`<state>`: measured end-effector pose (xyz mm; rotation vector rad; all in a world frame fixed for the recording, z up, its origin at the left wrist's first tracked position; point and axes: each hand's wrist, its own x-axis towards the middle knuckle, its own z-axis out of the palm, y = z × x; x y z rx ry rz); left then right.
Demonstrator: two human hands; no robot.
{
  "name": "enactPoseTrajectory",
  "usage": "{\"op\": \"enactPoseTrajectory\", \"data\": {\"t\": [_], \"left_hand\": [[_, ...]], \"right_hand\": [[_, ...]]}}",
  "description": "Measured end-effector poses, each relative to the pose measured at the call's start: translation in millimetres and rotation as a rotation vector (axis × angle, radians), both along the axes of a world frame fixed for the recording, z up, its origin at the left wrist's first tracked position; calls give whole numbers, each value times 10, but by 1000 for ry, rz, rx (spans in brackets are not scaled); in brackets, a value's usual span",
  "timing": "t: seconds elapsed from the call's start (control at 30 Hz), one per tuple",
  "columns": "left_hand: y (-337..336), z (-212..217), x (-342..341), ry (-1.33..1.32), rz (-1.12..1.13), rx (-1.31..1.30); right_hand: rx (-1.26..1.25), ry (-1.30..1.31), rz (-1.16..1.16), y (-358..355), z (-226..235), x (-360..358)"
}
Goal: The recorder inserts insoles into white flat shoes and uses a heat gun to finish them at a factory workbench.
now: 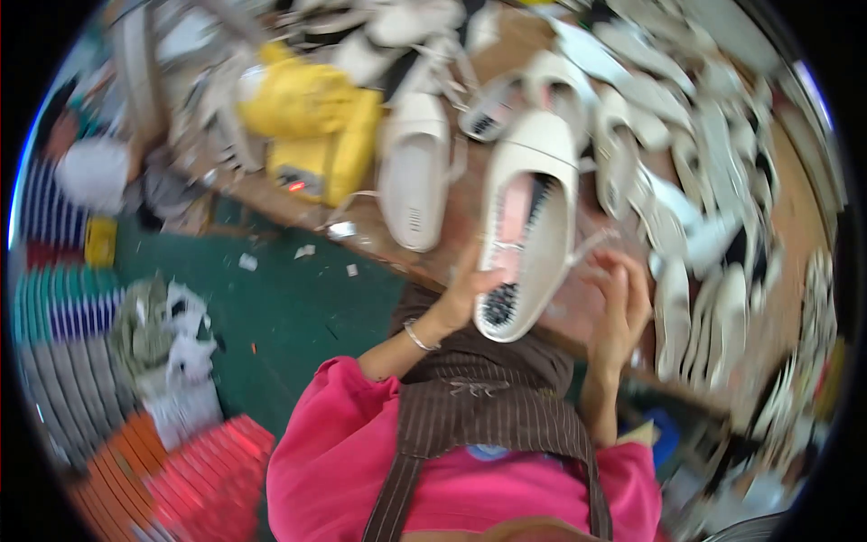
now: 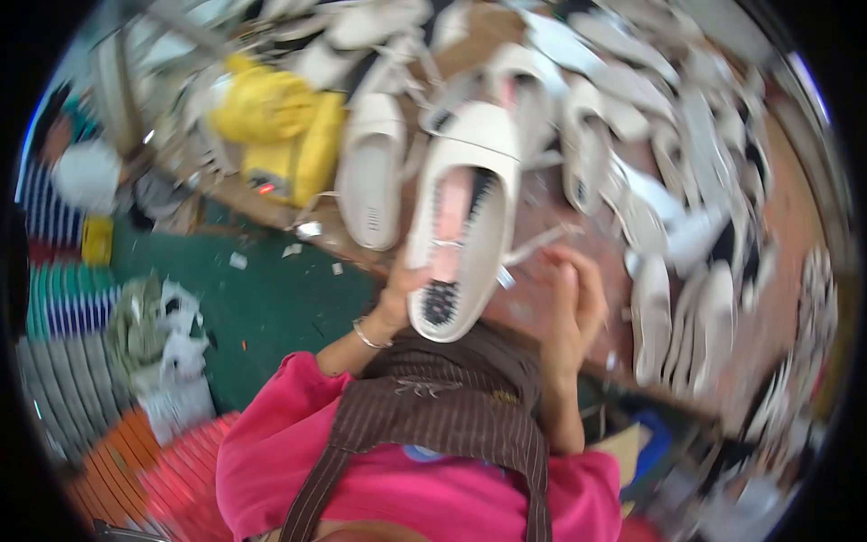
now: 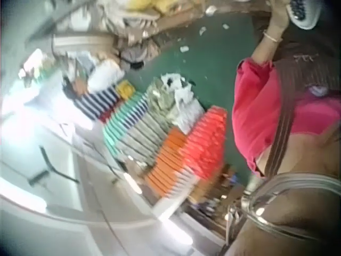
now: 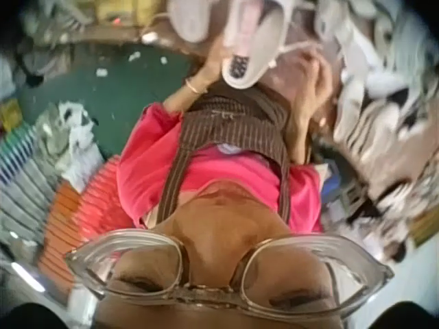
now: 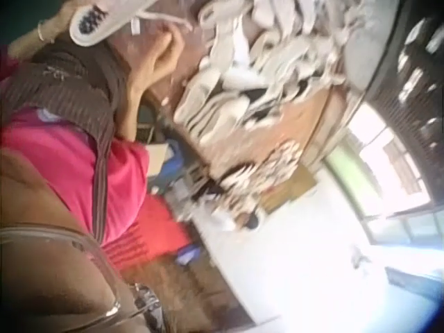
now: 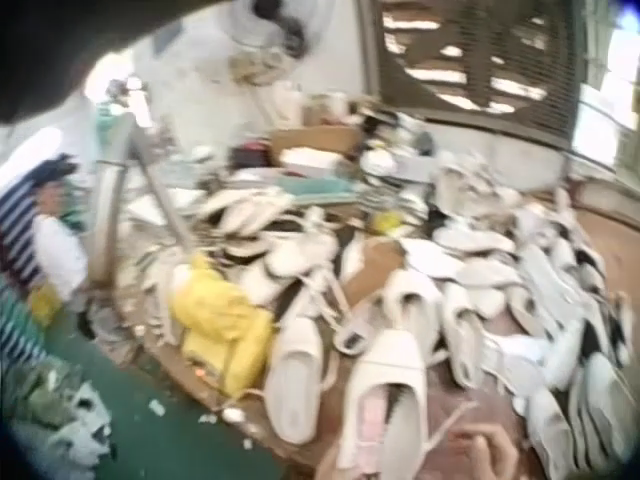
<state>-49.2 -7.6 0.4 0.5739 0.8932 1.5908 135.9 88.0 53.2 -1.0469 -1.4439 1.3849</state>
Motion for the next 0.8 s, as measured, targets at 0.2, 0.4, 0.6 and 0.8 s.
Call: {"op": "enactPoseTrajectory", "data": {"t": [0.2,0.4,0.6,0.8], "left_hand": [[77,0,105,52,-181,-26],[-8,-321,-11,180,-304,-34],[13,-527,0,513,-161,-115],[66,-788,-108,347,-252,-120]], "right_hand": [[-147,106,138,-44,-25,47],[8,21,155,-97,2,84],[203,-56,141,-213,-18,-66],[438,-160,154,-270,5,-143]]}}
